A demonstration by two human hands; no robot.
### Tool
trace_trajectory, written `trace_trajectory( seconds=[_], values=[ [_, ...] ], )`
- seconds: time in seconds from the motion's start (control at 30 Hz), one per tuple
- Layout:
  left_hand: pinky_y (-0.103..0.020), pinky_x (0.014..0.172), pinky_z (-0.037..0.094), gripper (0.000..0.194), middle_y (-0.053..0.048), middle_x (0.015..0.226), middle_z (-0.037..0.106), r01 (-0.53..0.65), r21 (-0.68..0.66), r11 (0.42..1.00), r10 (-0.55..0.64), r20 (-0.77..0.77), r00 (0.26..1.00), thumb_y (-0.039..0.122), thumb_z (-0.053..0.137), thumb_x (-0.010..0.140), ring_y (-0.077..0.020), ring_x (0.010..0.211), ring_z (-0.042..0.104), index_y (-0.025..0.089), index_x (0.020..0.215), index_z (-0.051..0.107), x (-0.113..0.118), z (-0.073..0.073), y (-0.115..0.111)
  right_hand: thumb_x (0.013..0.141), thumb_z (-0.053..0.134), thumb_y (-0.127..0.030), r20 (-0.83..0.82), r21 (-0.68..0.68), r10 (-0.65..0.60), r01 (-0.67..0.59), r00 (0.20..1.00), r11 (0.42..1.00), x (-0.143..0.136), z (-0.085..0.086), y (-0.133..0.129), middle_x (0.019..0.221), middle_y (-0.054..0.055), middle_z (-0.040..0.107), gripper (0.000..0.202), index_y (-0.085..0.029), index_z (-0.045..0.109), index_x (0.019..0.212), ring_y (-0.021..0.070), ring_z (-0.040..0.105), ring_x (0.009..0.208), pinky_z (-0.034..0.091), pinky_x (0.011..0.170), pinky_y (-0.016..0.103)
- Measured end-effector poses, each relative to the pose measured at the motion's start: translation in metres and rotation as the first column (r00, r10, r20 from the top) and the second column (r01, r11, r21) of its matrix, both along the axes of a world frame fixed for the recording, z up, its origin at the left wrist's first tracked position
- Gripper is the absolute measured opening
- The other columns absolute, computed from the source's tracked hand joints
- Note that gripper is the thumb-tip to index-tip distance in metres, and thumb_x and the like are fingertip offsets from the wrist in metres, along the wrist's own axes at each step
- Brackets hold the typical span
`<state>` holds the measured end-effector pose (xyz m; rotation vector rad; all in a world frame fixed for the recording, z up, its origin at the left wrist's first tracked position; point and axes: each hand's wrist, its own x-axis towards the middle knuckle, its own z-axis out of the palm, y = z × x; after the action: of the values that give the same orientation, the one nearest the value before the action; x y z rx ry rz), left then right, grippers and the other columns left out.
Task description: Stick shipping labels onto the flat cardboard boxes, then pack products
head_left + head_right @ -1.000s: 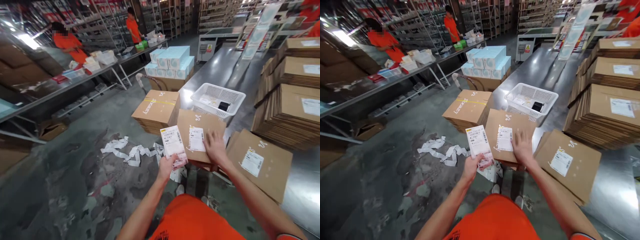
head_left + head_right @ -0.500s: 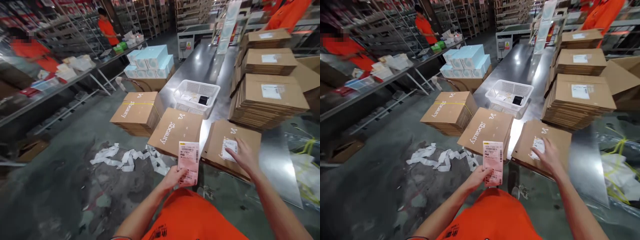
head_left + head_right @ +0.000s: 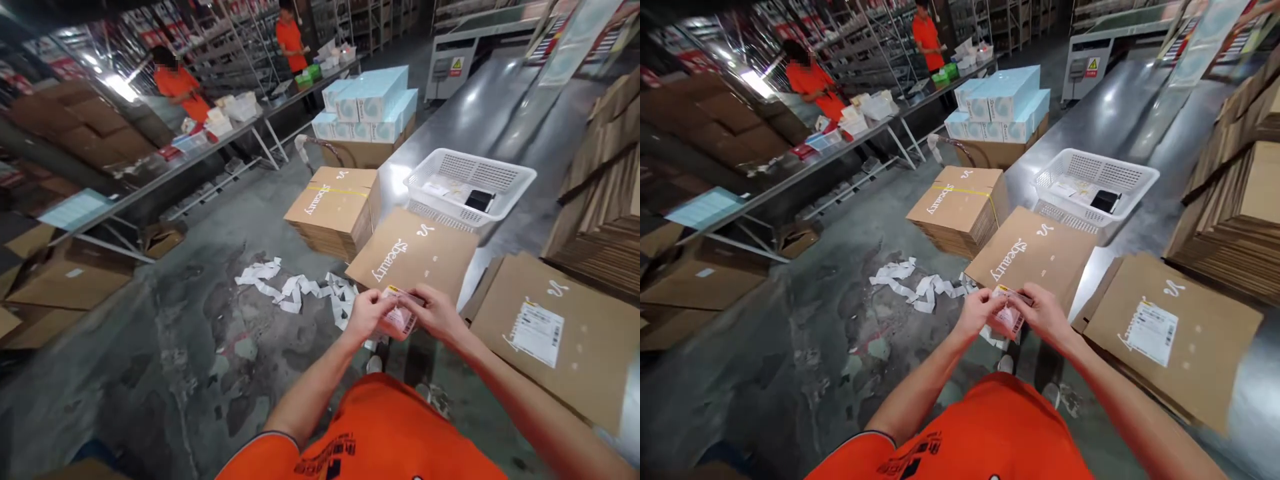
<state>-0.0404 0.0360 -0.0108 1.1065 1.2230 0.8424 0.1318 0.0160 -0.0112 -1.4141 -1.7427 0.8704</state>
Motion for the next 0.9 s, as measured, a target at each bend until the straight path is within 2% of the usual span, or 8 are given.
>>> trace_trajectory(
  seconds=[0.17, 0.3, 0.37, 0.47, 0.63, 0.7, 0.8, 0.9],
  values=[
    [-0.021, 0.048, 0.030, 0.039, 0.002, 0.054, 0.053, 0.078, -0.201, 0.976, -0.096, -0.082, 0.992, 0.050, 0.074, 0.057, -0.0090, 0.051, 0.042, 0.014, 0.061, 0.060, -0.047, -0.048, 0.003, 0.092, 0.043, -0.047, 0.310, 0.137, -0.217, 0.182, 0.926, 0.974, 0.017, -0.017, 0.073, 0.084, 0.009, 0.066, 0.037, -0.018, 0.064, 0.083, 0.0214, 0.057, 0.079, 0.043, 0.073, 0.033],
    [-0.023, 0.050, 0.034, 0.038, -0.001, 0.057, 0.060, 0.115, -0.343, 0.932, -0.156, -0.095, 0.983, 0.045, 0.077, 0.053, -0.0125, 0.052, 0.049, 0.011, 0.067, 0.067, -0.102, -0.071, -0.010, 0.087, 0.049, -0.053, 0.706, 0.131, -0.254, 0.230, 0.662, 0.964, 0.035, -0.015, 0.112, 0.110, 0.017, 0.063, 0.051, -0.019, 0.056, 0.124, 0.0327, 0.054, 0.100, 0.040, 0.082, 0.044],
    [-0.024, 0.052, 0.036, 0.038, -0.001, 0.057, 0.061, 0.017, -0.279, 0.960, -0.050, -0.111, 0.993, 0.048, 0.074, 0.058, -0.0133, 0.054, 0.051, 0.011, 0.065, 0.066, -0.115, -0.069, -0.003, 0.089, 0.047, -0.049, 0.732, 0.143, -0.296, 0.286, 0.614, 0.947, 0.030, -0.016, 0.117, 0.117, 0.020, 0.060, 0.062, -0.015, 0.042, 0.140, 0.0358, 0.052, 0.106, 0.039, 0.086, 0.048],
    [-0.025, 0.061, 0.043, 0.036, -0.003, 0.070, 0.067, -0.134, -0.099, 0.986, 0.125, -0.097, 0.987, 0.046, 0.069, 0.065, -0.0154, 0.064, 0.057, 0.012, 0.077, 0.070, -0.111, -0.052, 0.030, 0.094, 0.037, -0.038, 0.658, 0.190, -0.305, 0.240, 0.689, 0.952, -0.001, -0.028, 0.113, 0.132, 0.023, 0.053, 0.057, -0.008, 0.039, 0.142, 0.0361, 0.045, 0.123, 0.033, 0.100, 0.050],
    [-0.025, 0.062, 0.043, 0.030, -0.002, 0.065, 0.066, -0.096, 0.048, 0.994, 0.101, -0.126, 0.987, 0.041, 0.071, 0.063, -0.0167, 0.066, 0.057, 0.012, 0.070, 0.070, -0.086, -0.026, 0.072, 0.092, 0.042, -0.046, 0.661, 0.169, -0.066, -0.062, 0.748, 0.984, -0.054, -0.050, 0.073, 0.149, 0.019, 0.039, 0.059, -0.010, 0.046, 0.139, 0.0359, 0.026, 0.141, 0.016, 0.114, 0.054],
    [-0.025, 0.058, 0.042, 0.029, 0.000, 0.058, 0.062, -0.103, 0.047, 0.994, 0.110, -0.177, 0.978, 0.042, 0.071, 0.064, -0.0158, 0.060, 0.055, 0.013, 0.064, 0.068, -0.080, -0.020, 0.062, 0.092, 0.041, -0.047, 0.637, 0.165, -0.138, 0.041, 0.758, 0.985, -0.039, -0.050, 0.053, 0.151, 0.016, 0.037, 0.056, -0.016, 0.048, 0.138, 0.0351, 0.025, 0.142, 0.015, 0.114, 0.057],
    [-0.026, 0.057, 0.045, 0.032, -0.002, 0.061, 0.065, -0.009, -0.019, 1.000, 0.006, -0.155, 0.988, 0.044, 0.069, 0.068, -0.0169, 0.060, 0.057, 0.012, 0.069, 0.070, -0.060, -0.011, 0.025, 0.089, 0.041, -0.053, 0.526, 0.067, -0.522, 0.579, 0.672, 0.813, 0.026, -0.050, 0.021, 0.146, 0.023, 0.042, 0.065, -0.013, 0.044, 0.140, 0.0386, 0.038, 0.134, 0.027, 0.106, 0.061],
    [-0.029, 0.067, 0.051, 0.036, -0.007, 0.080, 0.072, 0.180, -0.060, 0.982, -0.183, -0.041, 0.982, 0.045, 0.068, 0.073, -0.0208, 0.075, 0.063, 0.012, 0.084, 0.074, -0.025, -0.003, -0.014, 0.082, 0.046, -0.060, 0.375, -0.192, -0.687, 0.778, 0.622, 0.599, 0.111, -0.061, -0.023, 0.126, 0.026, 0.058, 0.074, -0.006, 0.051, 0.133, 0.0357, 0.058, 0.113, 0.045, 0.093, 0.049]
  ],
)
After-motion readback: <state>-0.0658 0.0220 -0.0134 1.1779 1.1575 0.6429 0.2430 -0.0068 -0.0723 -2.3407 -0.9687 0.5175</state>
